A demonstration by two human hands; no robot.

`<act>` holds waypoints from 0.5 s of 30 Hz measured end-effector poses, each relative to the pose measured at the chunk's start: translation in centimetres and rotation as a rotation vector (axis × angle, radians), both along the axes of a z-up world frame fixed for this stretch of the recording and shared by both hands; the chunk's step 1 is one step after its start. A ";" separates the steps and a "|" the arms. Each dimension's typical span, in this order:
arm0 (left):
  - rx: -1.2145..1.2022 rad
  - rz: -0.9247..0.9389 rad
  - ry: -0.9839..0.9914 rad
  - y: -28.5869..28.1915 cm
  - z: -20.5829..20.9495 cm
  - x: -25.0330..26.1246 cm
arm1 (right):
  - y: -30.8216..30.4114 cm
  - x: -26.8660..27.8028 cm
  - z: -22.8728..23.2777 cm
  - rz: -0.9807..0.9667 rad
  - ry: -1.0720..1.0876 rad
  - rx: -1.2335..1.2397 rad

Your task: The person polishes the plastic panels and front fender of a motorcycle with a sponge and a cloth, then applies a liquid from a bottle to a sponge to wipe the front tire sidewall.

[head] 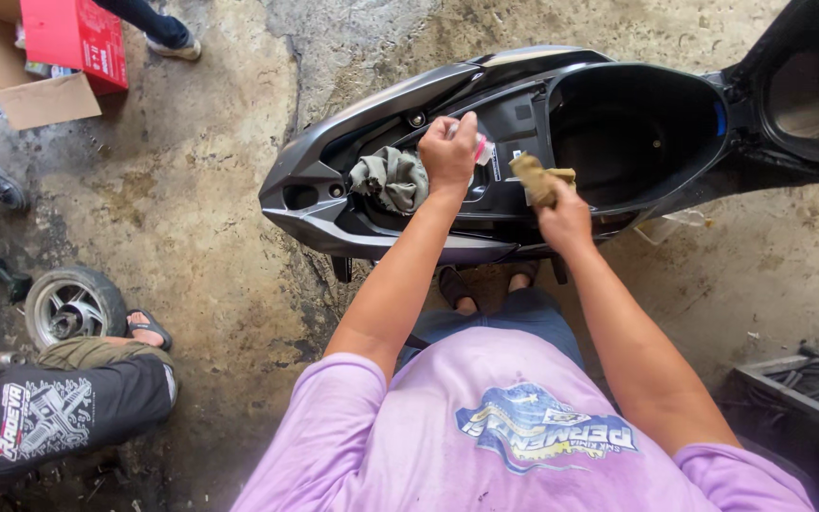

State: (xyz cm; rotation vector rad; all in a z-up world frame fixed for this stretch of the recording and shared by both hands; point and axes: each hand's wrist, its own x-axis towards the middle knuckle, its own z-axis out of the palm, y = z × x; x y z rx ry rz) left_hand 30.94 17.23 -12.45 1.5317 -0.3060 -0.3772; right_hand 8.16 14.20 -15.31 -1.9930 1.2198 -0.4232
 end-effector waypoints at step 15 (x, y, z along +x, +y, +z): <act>0.252 -0.249 -0.550 -3.6 5.0 -1.3 | -3.1 -0.8 -1.6 -0.293 0.002 -0.026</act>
